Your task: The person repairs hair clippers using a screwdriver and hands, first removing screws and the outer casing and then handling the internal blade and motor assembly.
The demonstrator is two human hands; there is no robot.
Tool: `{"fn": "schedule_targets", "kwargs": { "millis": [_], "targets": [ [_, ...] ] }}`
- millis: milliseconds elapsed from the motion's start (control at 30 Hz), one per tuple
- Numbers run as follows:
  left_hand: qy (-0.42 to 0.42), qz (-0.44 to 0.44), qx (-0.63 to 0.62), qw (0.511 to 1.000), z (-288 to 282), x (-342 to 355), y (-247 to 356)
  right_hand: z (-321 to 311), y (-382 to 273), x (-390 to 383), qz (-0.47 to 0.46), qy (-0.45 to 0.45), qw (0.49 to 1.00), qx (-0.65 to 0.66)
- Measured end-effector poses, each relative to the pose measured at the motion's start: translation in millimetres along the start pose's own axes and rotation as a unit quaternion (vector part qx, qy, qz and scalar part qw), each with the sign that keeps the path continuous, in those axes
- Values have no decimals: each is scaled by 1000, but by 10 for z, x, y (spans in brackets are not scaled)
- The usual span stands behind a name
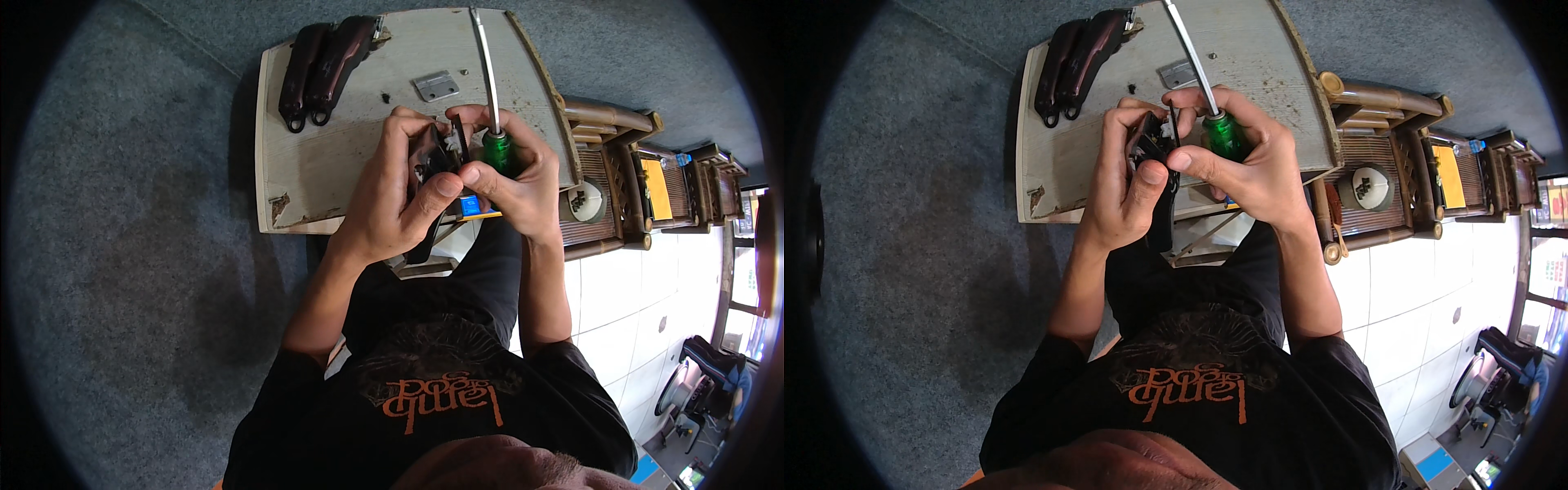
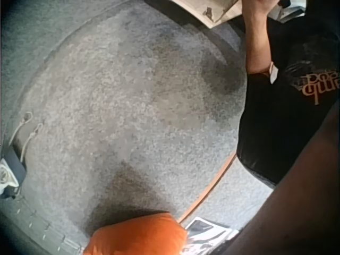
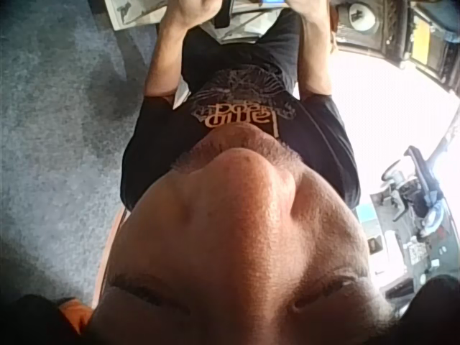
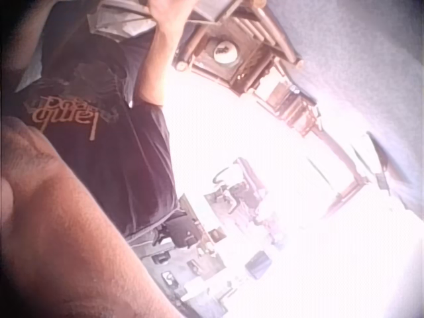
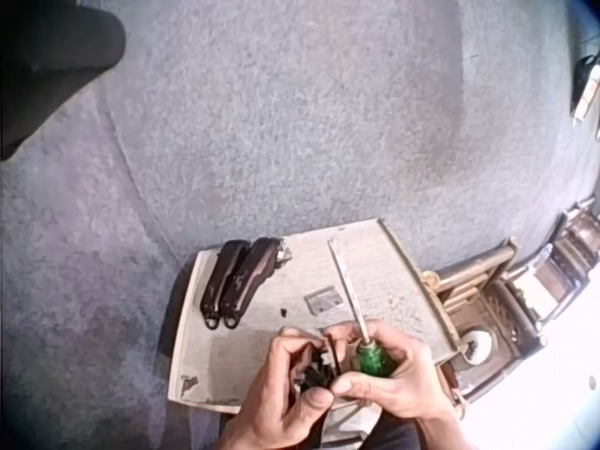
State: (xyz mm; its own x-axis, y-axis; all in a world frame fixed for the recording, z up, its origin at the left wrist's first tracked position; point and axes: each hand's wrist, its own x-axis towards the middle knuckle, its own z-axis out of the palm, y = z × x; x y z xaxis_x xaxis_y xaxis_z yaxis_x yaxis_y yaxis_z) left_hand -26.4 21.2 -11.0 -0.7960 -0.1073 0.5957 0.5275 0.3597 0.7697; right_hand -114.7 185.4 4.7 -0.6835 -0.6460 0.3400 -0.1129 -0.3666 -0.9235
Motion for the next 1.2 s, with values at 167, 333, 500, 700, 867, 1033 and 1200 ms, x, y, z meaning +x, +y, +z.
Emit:
{"fn": "schedule_targets", "kwargs": {
  "millis": [167,333,500,700,867,1033,1200],
  "targets": [
    [-3,14,17,1000,-10,-20,-21,-9,37,-9,6,-6,1000,-3],
    [-21,-22,6,1000,-41,-59,-16,-9,26,27,-1,5,1000,-11],
    [8,-3,-14,1000,-18,-23,7,84,-44,55,40,36,998,-23],
    [35,24,-12,999,-22,-73,-57,223,9,11,-19,65,996,-56],
    [34,28,-15,999,2,-112,-70,269,83,-25,-47,87,995,-31],
    [32,62,15,997,1,-116,-93,244,104,-44,-50,77,996,8],
    [32,64,18,997,23,-109,-80,211,134,-40,-80,74,994,6]
  ]
}}
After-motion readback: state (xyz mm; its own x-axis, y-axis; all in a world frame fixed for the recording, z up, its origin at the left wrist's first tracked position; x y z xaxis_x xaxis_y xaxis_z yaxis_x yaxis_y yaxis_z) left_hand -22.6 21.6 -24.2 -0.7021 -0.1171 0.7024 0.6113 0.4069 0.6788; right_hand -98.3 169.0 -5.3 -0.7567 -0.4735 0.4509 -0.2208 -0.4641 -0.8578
